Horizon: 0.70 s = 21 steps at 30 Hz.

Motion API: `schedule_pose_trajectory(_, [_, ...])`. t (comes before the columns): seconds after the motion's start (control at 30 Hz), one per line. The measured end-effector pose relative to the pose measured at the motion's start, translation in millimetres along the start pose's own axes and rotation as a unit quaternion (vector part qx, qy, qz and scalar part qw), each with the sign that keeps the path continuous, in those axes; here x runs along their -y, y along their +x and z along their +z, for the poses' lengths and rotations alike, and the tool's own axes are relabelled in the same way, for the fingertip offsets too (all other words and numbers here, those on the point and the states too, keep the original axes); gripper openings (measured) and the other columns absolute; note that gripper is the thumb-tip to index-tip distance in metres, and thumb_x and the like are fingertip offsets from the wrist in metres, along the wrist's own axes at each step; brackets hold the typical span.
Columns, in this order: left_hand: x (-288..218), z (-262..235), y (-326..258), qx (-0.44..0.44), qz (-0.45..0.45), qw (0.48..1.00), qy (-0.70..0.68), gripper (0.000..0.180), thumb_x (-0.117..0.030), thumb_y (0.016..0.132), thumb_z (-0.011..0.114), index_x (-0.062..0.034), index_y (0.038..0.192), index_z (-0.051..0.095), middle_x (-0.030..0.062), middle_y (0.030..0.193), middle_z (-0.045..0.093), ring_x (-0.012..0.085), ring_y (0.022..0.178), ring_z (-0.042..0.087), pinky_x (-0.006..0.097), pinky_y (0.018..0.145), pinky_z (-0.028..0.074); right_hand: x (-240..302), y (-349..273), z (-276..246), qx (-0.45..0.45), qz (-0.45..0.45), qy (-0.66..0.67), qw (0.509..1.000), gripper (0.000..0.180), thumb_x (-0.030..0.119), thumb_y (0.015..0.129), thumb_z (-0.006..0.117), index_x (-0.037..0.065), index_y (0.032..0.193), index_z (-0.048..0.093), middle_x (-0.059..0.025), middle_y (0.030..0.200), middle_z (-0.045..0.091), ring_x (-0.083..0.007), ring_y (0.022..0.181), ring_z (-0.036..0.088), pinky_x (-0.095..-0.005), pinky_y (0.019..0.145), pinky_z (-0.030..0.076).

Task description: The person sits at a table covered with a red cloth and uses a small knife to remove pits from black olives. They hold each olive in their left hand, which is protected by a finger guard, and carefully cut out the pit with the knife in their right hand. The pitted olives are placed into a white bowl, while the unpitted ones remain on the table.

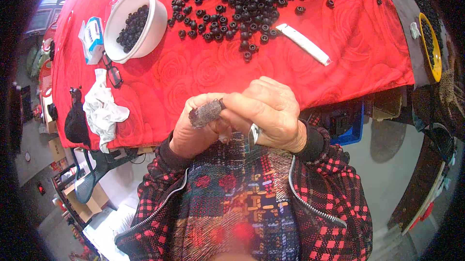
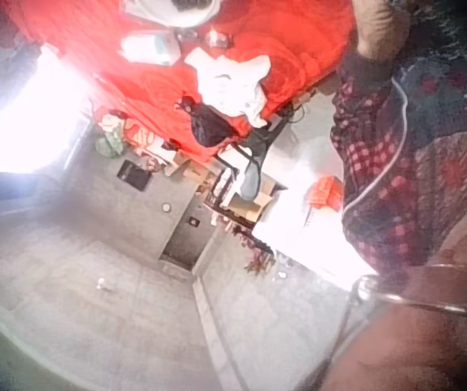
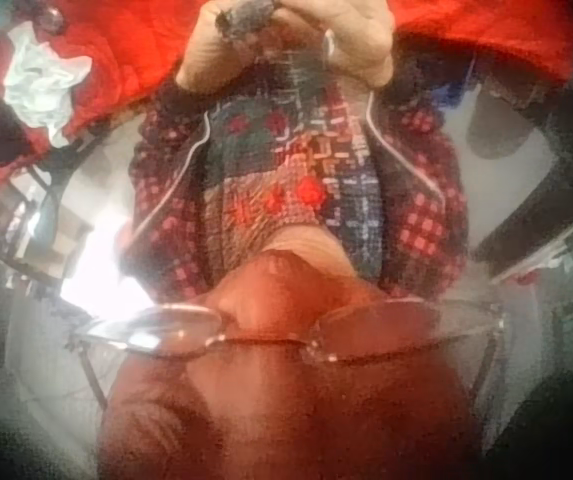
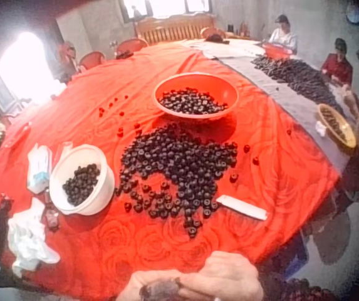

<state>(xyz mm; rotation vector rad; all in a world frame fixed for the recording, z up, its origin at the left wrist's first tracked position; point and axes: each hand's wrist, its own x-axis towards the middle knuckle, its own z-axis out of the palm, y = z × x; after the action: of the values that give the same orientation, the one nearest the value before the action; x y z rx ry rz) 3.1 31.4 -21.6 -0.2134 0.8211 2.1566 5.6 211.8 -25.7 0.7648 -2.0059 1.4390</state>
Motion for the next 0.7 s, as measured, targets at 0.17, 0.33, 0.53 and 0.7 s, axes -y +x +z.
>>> schedule_pose_trajectory(0.17, [-1.0,0.7,-0.8,0.031,0.004,0.999,-0.023,0.029,-0.019,0.096,0.046,0.0027,0.111,0.058,0.0080,0.093,0.063,0.0151,0.077,0.062,0.027,0.062,0.054,-2.1,-0.6,1.2,0.000,-0.014,-0.010,1.000,0.034,0.005,0.062,0.079,-0.001,0.093,0.064,-0.0057,0.062,0.054,-0.0200,0.049,0.050,-0.0321,0.045,0.035])
schedule_pose_trajectory(0.33, [2.7,0.3,0.5,0.010,-0.004,0.998,-0.058,0.031,-0.021,0.095,0.047,0.0025,0.112,0.057,0.0078,0.093,0.063,0.0153,0.077,0.062,0.028,0.062,0.054,-2.6,-0.9,2.9,-0.005,-0.005,-0.018,1.000,0.033,0.005,0.062,0.079,-0.001,0.091,0.064,-0.0054,0.062,0.054,-0.0201,0.049,0.051,-0.0321,0.045,0.034])
schedule_pose_trajectory(0.53, [3.1,-7.9,1.3,0.019,0.029,0.999,-0.007,0.038,-0.031,0.094,0.052,0.0029,0.109,0.058,0.0060,0.087,0.060,0.0124,0.071,0.058,0.027,0.061,0.053,2.0,-3.4,-2.8,-0.004,0.036,-0.014,0.999,0.037,0.012,0.066,0.080,-0.001,0.094,0.060,-0.0082,0.067,0.056,-0.0216,0.051,0.052,-0.0336,0.047,0.039])
schedule_pose_trajectory(0.7, [4.4,-9.5,2.4,0.034,0.086,0.993,0.069,0.053,-0.046,0.089,0.058,0.0045,0.106,0.059,0.0058,0.083,0.057,0.0116,0.067,0.055,0.027,0.058,0.052,6.3,3.2,-22.8,0.098,0.312,0.174,0.929,0.027,0.019,0.085,0.062,-0.001,0.102,0.055,-0.0136,0.085,0.058,-0.0253,0.074,0.060,-0.0330,0.068,0.046])
